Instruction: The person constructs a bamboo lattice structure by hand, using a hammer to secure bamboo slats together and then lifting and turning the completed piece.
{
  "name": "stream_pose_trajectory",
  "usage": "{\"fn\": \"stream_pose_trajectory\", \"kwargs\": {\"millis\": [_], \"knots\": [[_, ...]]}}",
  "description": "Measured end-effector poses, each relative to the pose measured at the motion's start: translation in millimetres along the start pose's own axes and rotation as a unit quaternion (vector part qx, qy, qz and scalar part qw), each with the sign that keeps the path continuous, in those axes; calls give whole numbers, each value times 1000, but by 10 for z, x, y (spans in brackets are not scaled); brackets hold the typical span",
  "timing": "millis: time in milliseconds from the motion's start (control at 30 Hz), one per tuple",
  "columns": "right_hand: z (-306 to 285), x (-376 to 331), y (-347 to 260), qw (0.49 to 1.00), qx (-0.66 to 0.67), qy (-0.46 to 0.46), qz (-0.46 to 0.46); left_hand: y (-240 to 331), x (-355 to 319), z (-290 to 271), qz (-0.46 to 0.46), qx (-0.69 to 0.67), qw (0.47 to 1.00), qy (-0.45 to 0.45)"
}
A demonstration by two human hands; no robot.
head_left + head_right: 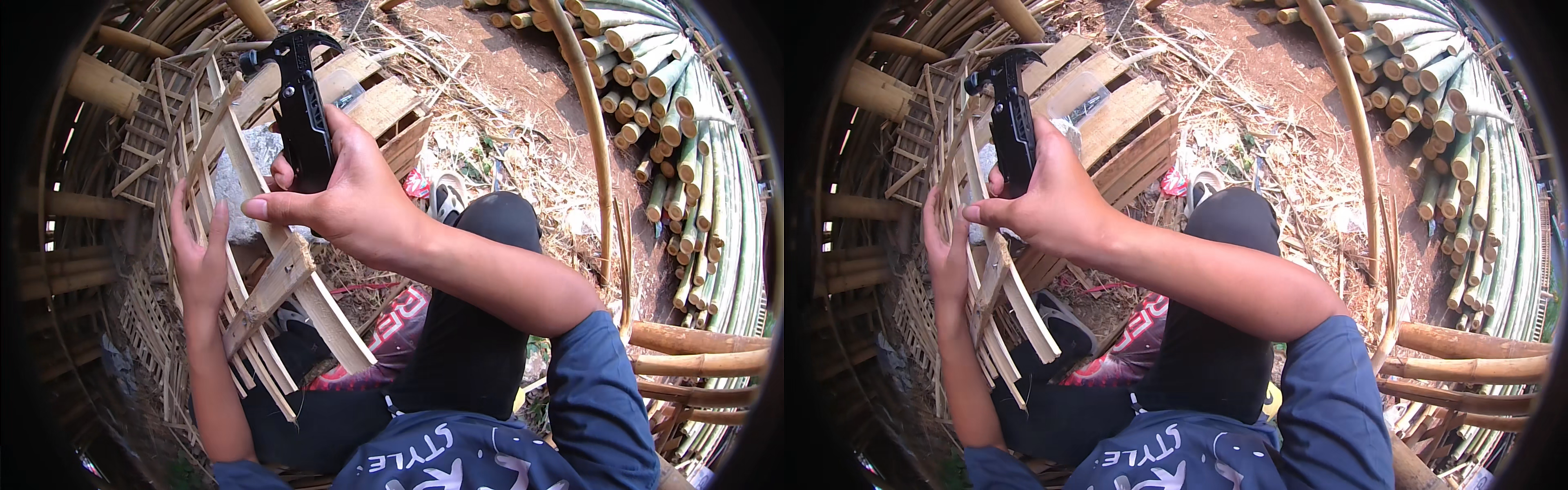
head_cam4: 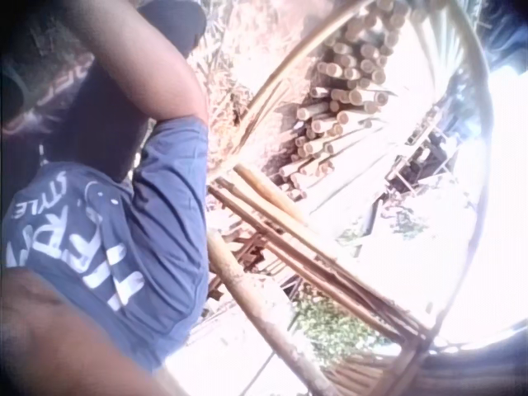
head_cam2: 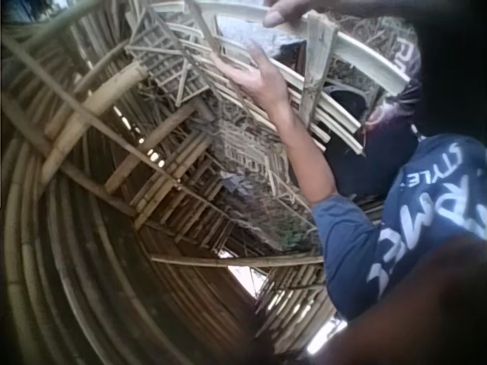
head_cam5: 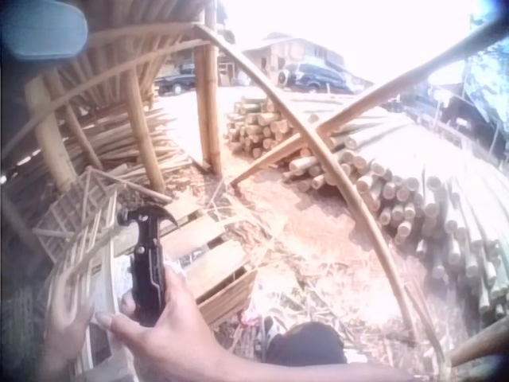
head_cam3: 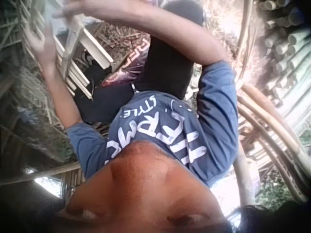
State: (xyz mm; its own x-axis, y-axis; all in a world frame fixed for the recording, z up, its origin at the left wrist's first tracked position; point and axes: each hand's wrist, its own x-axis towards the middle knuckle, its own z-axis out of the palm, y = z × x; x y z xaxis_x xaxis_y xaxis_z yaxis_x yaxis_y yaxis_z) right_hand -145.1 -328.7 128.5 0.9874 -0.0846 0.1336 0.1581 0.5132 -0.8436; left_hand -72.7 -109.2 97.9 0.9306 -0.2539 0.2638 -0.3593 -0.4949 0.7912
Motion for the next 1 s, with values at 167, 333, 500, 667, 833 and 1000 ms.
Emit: {"fn": "stream_pose_trajectory", "kwargs": {"millis": [167, 333, 500, 667, 833, 1000], "knots": [[18, 26, 14, 999, -28, -7, -22, 21, 25, -19, 6, 1, 1000, 3], [0, 62, 68, 998, -35, 0, -47, -7, 25, -13, 14, 18, 1000, 3], [-45, -12, -51, 999, -48, 3, 10, -3, -23, 100, -4, 34, 999, 7], [-343, -68, 123, 990, -120, 37, 58, -209, -62, 350, 19, 156, 988, -12], [-608, -142, 341, 986, -130, 43, 91, -333, -135, 594, 36, 198, 980, 1], [-669, -154, 315, 966, -237, 11, 102, -413, -184, 692, 54, 234, 970, 24]]}}
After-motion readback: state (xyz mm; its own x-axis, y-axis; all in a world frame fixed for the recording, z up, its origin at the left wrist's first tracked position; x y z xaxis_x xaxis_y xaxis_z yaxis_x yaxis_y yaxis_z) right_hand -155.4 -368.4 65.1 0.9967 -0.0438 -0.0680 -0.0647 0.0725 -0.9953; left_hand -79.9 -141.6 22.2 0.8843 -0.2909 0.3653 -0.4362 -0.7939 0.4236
